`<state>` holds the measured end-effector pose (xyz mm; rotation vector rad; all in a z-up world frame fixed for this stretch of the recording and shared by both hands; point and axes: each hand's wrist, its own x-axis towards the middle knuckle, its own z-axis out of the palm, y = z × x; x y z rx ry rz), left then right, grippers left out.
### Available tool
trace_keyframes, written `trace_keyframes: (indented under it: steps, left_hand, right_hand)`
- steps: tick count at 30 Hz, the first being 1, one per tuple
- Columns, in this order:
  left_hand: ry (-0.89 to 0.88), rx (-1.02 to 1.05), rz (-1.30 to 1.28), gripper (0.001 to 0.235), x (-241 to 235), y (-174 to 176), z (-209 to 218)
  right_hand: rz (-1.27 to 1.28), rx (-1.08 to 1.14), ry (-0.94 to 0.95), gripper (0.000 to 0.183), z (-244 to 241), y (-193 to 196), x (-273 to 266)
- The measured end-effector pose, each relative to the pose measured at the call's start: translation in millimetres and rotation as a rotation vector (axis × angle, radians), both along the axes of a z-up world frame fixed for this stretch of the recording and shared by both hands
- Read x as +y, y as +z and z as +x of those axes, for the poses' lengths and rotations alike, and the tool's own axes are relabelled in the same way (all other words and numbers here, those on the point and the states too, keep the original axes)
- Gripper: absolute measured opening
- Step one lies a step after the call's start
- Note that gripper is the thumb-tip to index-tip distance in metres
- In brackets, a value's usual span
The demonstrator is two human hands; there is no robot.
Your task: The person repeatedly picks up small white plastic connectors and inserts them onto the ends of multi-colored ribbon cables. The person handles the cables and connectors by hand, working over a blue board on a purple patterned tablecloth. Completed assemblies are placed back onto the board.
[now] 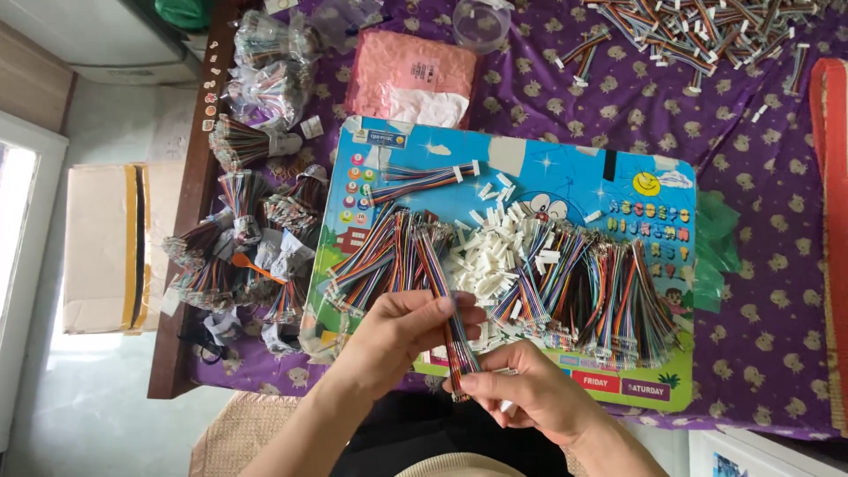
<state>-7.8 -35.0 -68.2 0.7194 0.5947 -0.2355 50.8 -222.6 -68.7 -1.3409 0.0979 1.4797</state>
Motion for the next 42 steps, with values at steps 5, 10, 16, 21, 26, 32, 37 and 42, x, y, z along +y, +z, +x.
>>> trace_keyframes:
  steps: [5, 10, 16, 21, 26, 32, 37, 42]
  left_hand:
    - [-0.156, -0.167, 0.150, 0.024, -7.6, -3.1, -10.3]
    - [-0.140, -0.045, 0.225, 0.021, -4.8, 7.8, -4.2]
    - [0.044, -0.018, 0.122, 0.025, 26.0, 9.4, 17.6]
    - [0.048, -0.136, 0.322, 0.021, 11.2, 31.9, 17.8]
    - [-0.313, -0.376, 0.603, 0.019, 0.8, 35.4, 4.5]
    - [-0.377, -0.325, 0.590, 0.020, -2.7, 30.6, 4.2]
    - [-0.375, -0.333, 0.468, 0.021, 3.4, 27.9, -6.8]
    - [-0.320, -0.383, 0.232, 0.019, 3.6, 14.1, -17.8]
  right_hand:
    - [-0.077, 0.010, -0.028, 0.023, 1.6, 5.8, 3.1]
    - [-0.083, -0.040, -0.027, 0.016, 0.0, 4.9, 1.2]
    - [-0.065, -0.096, 0.067, 0.031, -8.3, 8.4, -1.5]
    - [-0.226, -0.228, 0.492, 0.028, 8.1, 20.5, 5.2]
    - [-0.135, -0.452, -0.015, 0.032, 32.9, 26.6, -1.2]
    - [-0.049, -0.697, -0.128, 0.017, 28.0, 53.5, 25.2]
    - [-0.087, -0.415, -0.351, 0.022, 14.8, 31.7, 23.5]
    - [-0.149, -0.392, -0.401, 0.022, -1.5, 32.4, 22.5]
